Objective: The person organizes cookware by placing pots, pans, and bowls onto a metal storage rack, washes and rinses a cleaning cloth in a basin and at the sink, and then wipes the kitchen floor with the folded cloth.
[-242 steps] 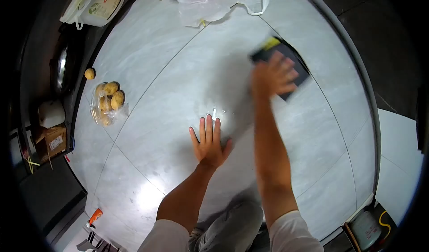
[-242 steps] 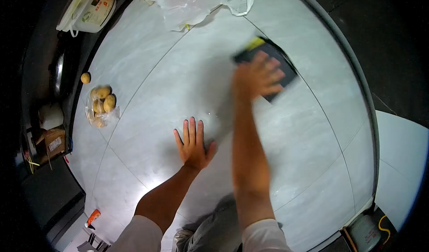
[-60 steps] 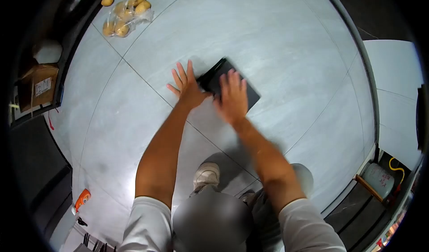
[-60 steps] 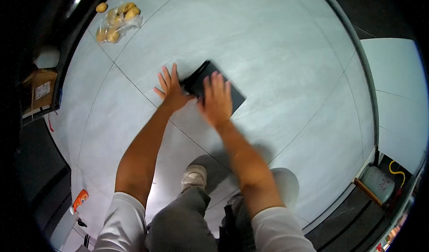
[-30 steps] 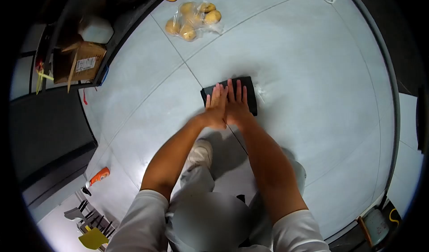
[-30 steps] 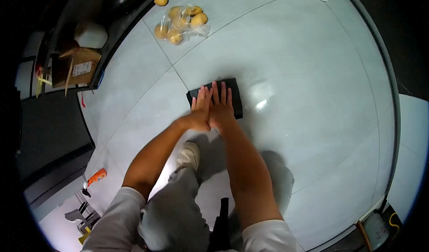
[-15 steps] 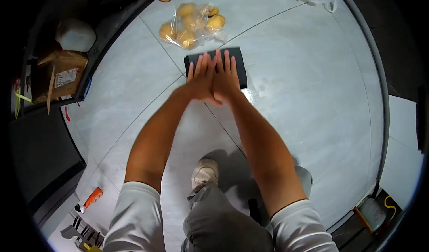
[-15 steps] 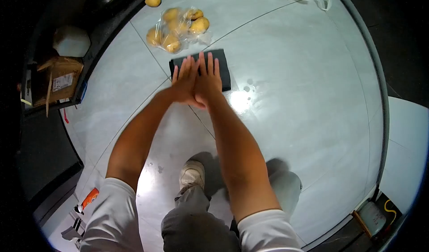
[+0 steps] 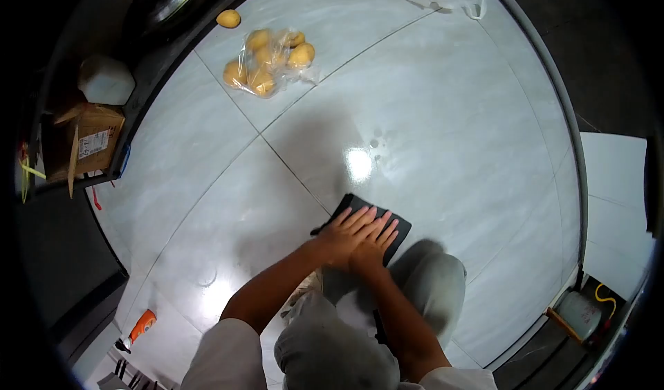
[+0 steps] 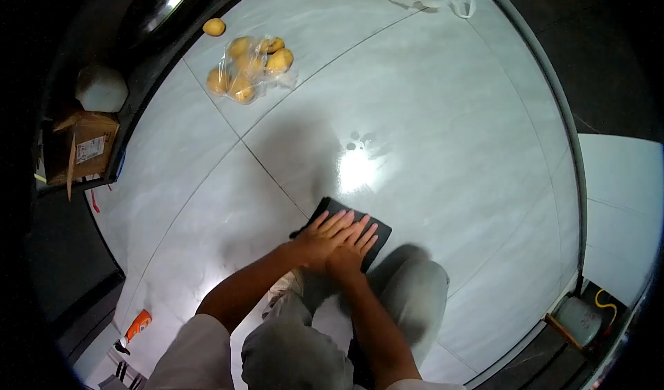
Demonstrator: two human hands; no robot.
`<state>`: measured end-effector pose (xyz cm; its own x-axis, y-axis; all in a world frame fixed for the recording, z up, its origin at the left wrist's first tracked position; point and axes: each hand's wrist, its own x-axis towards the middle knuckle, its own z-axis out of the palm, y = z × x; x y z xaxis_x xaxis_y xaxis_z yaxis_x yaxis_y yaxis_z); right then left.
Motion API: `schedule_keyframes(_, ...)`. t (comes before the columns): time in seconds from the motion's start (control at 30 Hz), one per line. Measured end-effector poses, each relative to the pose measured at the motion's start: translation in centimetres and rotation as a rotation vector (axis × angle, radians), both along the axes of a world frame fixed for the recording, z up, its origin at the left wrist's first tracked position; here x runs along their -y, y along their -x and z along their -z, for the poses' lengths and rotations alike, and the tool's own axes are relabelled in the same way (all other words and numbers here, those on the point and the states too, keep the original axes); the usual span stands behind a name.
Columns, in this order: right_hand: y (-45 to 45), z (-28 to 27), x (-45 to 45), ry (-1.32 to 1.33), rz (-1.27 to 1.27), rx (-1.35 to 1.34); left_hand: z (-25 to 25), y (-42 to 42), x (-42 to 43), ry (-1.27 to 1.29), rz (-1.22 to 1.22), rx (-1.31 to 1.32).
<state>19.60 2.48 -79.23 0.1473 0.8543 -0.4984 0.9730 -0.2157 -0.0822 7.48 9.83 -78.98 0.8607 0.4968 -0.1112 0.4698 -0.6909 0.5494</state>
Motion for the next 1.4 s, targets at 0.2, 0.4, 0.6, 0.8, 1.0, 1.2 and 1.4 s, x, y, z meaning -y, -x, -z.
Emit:
schedule_keyframes(0.2, -3.0, 0.8, -19.3, 0.023, -0.154, -0.058, -1.9, -1.7, -17.1, 0.242, -0.157, -0.080)
schedule_keyframes(0.4, -6.1, -1.9, -36.5, 0.155, -0.204, 0.120, -1.7, -6.1, -32.8, 0.116, -0.134, -0.200)
schedule_keyframes(0.6, -9.1, -1.5, -42.7, 0.030, -0.220, 0.144, -0.2, -8.9, -38.5, -0.029, -0.191, -0.159)
schedule_keyframes(0.8, -11.2, 3.0, -36.5, -0.334, -0.301, 0.030, -1.7, -9.6, -33.0, 0.077, -0.193, -0.285)
schedule_keyframes(1.0, -9.8, 0.4, -16.1, -0.111, -0.169, -0.021, -3.3, -10.3, -18.4, 0.422, 0.189, -0.508)
schedule_keyframes(1.2, -10.0, -7.1, -15.6, 0.619, -0.109, -0.147, -3.2, -9.9, -13.5, 0.556, 0.306, -0.503)
schedule_keyframes(1.4, -15.7, -5.7, -29.2, 0.498, -0.022, -0.085, -3.7, -16.2, -27.5, 0.327, 0.210, -0.438)
